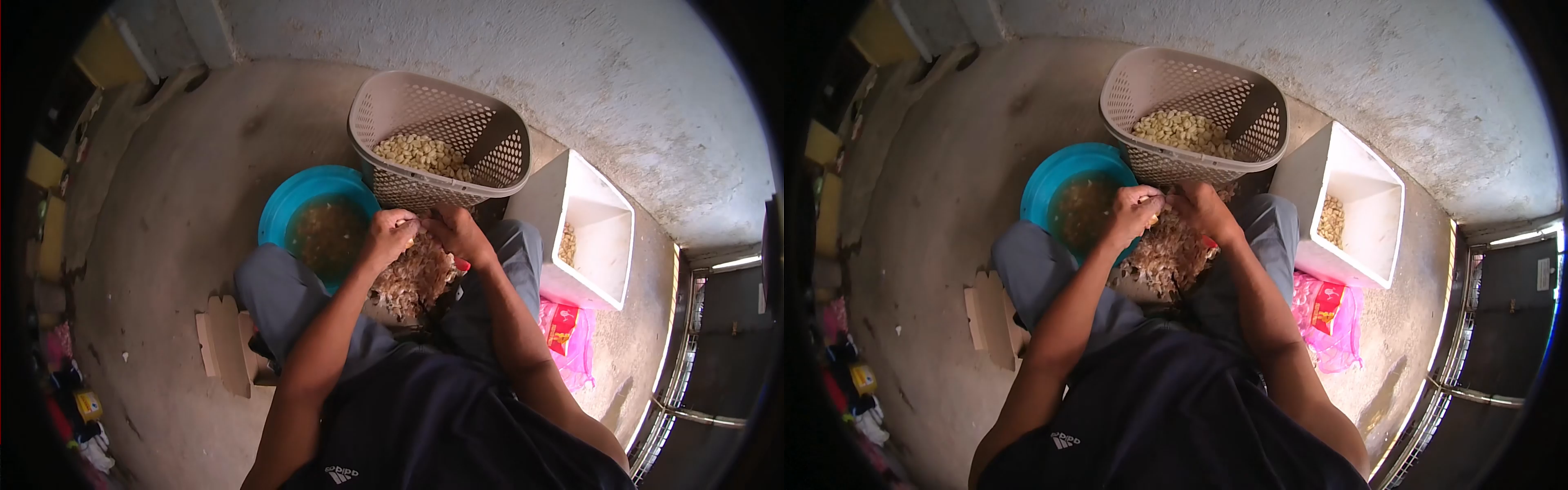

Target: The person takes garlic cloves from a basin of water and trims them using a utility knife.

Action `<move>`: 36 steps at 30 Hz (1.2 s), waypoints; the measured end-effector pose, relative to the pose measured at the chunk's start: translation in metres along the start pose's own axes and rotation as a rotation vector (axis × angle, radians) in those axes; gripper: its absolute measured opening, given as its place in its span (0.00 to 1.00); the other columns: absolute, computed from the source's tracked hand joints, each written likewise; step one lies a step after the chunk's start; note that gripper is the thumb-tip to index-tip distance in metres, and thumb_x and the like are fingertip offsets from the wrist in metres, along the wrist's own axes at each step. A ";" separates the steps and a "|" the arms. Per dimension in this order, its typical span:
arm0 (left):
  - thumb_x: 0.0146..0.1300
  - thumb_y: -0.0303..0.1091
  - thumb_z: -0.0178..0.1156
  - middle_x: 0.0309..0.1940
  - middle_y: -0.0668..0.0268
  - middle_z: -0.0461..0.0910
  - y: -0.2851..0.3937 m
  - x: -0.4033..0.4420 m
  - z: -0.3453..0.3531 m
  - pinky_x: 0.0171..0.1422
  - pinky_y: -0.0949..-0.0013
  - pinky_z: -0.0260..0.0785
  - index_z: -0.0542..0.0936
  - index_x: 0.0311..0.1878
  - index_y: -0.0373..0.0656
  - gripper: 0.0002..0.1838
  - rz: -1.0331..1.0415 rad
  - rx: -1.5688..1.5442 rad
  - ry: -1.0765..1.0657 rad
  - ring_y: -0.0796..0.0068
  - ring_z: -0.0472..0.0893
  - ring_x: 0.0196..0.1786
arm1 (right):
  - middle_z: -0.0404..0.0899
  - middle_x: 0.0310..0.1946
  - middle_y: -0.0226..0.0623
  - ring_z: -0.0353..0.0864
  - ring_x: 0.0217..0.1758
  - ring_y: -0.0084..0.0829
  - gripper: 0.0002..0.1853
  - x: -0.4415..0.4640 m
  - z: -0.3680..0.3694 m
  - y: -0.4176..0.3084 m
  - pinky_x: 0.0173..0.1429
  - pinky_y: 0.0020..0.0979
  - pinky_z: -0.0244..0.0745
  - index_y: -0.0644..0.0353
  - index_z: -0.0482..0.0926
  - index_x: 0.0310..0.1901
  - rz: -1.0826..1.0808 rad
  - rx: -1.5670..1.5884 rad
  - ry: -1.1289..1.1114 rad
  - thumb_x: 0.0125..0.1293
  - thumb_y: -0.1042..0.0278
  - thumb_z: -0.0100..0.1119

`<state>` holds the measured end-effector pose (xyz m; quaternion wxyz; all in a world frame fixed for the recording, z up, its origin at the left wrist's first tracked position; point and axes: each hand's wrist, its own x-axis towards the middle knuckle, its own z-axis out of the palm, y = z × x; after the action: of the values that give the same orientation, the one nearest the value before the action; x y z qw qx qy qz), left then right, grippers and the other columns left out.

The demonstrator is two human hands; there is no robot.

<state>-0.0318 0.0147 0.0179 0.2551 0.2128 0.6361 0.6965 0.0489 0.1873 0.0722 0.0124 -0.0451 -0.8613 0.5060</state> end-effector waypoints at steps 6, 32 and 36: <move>0.66 0.32 0.66 0.21 0.68 0.78 0.009 -0.002 0.001 0.15 0.76 0.60 0.84 0.38 0.33 0.09 -0.163 -0.227 0.053 0.84 0.72 0.16 | 0.78 0.25 0.28 0.76 0.24 0.18 0.07 0.002 0.009 -0.005 0.25 0.23 0.68 0.65 0.77 0.44 0.181 0.351 0.004 0.73 0.70 0.62; 0.67 0.32 0.64 0.23 0.68 0.80 0.016 -0.004 0.009 0.20 0.77 0.63 0.83 0.38 0.36 0.08 -0.153 -0.225 0.195 0.85 0.74 0.19 | 0.80 0.25 0.30 0.77 0.22 0.19 0.11 0.008 0.006 0.022 0.22 0.24 0.68 0.64 0.82 0.39 0.204 0.603 0.172 0.74 0.63 0.62; 0.66 0.30 0.65 0.25 0.67 0.83 0.004 0.000 0.008 0.24 0.75 0.67 0.87 0.44 0.36 0.09 0.044 0.076 -0.019 0.83 0.76 0.21 | 0.81 0.26 0.31 0.78 0.22 0.19 0.11 0.006 -0.010 0.019 0.23 0.22 0.69 0.65 0.83 0.40 0.156 0.786 0.088 0.72 0.63 0.66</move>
<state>-0.0272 0.0202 0.0225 0.2372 0.2428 0.6546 0.6754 0.0449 0.2059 0.0601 0.0271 -0.1236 -0.5949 0.7938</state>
